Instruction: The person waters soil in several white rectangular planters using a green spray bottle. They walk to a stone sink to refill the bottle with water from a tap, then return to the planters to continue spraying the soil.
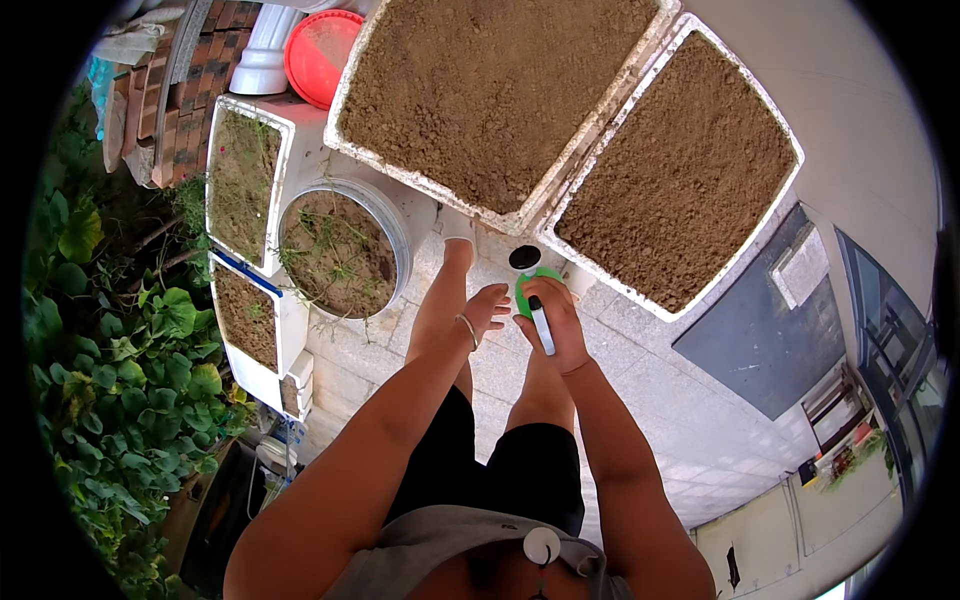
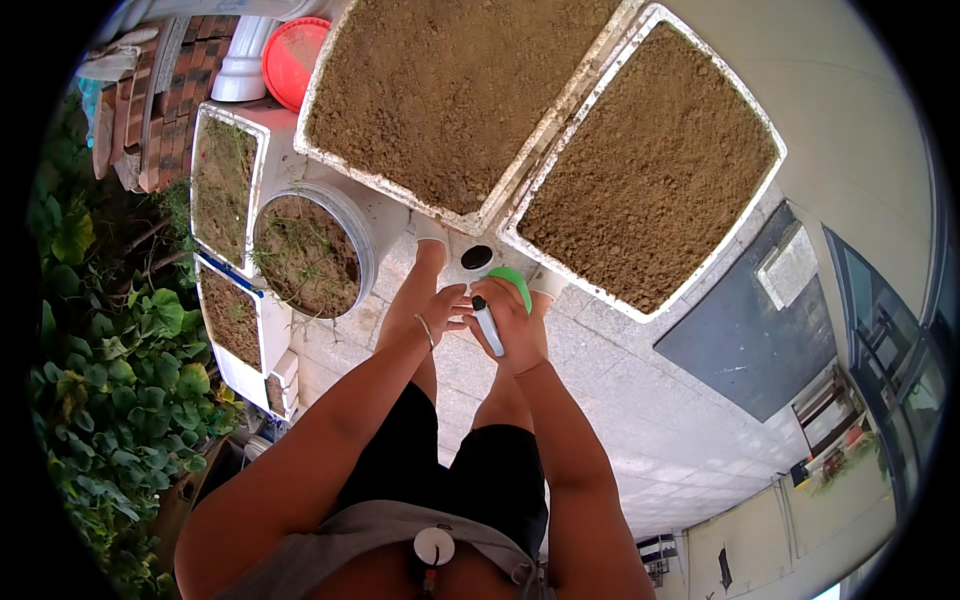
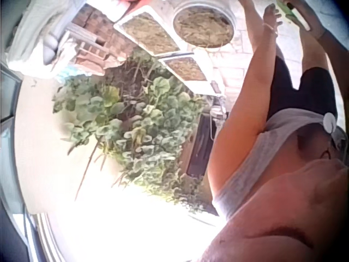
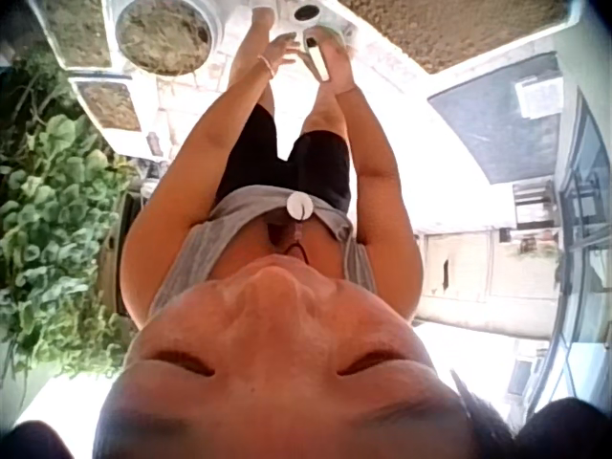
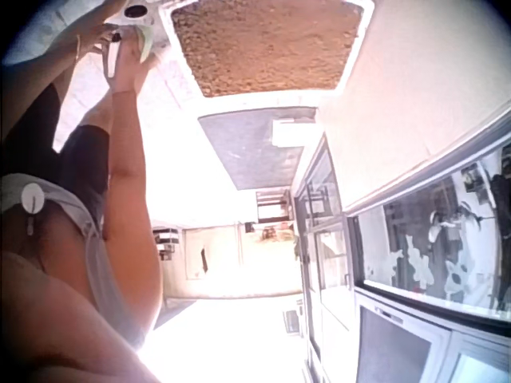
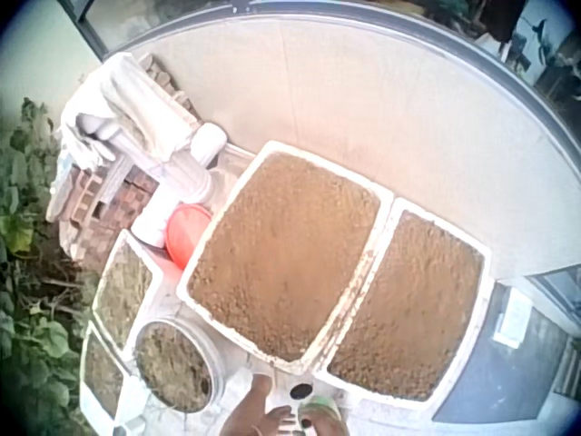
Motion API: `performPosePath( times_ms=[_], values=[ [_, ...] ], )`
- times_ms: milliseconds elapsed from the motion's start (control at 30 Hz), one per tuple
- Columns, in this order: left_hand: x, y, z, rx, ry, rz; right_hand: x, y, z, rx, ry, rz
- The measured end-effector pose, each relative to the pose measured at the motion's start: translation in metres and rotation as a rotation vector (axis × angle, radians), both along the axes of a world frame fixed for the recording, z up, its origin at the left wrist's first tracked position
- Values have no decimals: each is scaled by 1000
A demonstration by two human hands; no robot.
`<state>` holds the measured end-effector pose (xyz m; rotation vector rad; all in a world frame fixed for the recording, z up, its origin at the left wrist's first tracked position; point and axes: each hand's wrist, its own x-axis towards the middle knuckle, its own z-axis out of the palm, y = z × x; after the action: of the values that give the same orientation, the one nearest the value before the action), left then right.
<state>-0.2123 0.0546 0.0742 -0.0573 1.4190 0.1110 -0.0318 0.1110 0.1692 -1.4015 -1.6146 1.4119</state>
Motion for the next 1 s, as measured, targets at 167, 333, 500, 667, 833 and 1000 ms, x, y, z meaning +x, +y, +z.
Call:
performPosePath(
  times_ms=[167,333,500,667,833,1000],
  values=[
    [-4,3,8,142,79,70,2,4,17,60,61,18],
    [-16,0,46,273,92,187,14,17,76,11,124,171],
    [-1,3,130,548,-241,393,34,27,148,69,387,164],
    [29,-16,216,649,-758,680,38,40,235,-51,645,198],
    [59,-50,250,723,-986,1026,28,37,303,-131,647,247],
    [37,-70,308,779,-934,1126,-9,16,351,-182,597,278]
  ],
)
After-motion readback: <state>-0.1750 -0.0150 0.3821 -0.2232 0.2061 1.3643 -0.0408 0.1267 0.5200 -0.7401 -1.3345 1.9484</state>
